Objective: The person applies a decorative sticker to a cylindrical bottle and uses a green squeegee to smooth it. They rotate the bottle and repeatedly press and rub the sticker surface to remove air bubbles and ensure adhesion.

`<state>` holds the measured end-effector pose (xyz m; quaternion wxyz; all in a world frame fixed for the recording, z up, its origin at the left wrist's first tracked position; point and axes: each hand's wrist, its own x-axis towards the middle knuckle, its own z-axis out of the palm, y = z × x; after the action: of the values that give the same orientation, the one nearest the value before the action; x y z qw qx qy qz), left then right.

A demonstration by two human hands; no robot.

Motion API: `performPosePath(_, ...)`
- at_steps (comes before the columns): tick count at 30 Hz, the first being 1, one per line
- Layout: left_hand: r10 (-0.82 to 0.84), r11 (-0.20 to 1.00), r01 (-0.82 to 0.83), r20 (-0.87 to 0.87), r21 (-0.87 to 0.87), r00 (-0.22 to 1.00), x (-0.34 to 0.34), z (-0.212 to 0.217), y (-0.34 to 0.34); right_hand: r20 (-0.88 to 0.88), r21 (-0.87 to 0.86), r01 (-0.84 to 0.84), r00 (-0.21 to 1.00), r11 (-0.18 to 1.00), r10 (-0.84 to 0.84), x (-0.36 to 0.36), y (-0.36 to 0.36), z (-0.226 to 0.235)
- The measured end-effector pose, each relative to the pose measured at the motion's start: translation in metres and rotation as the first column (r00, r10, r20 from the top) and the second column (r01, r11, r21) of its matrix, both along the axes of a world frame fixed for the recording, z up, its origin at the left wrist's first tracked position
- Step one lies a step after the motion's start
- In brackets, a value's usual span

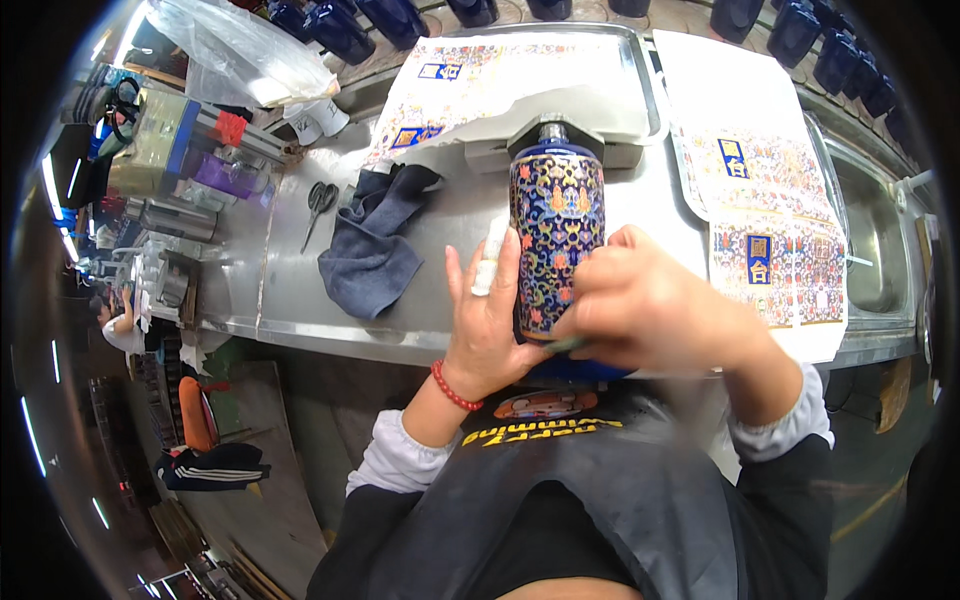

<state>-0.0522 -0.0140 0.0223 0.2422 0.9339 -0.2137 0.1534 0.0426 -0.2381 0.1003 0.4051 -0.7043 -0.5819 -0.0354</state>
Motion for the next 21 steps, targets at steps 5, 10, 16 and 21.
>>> performPosePath(5,-0.01,0.999,0.009,-0.016,-0.054,1.0,-0.001,-0.005,0.0,0.246,0.275,0.607,0.706,0.746,-0.665,0.014,0.005,-0.006)
performPosePath(10,-0.004,0.994,0.002,-0.01,-0.113,1.0,0.0,-0.015,0.0,0.003,0.042,0.092,0.996,0.995,-0.092,-0.036,-0.001,-0.007)
performPosePath(16,-0.02,0.991,0.014,-0.046,-0.13,0.999,0.001,-0.016,0.002,0.275,0.208,0.292,0.898,0.934,-0.342,-0.04,-0.001,-0.016)
performPosePath(21,-0.025,0.987,0.018,-0.04,-0.158,0.999,-0.001,-0.018,0.002,-0.302,0.169,0.355,0.907,0.919,-0.295,-0.049,-0.019,-0.032)
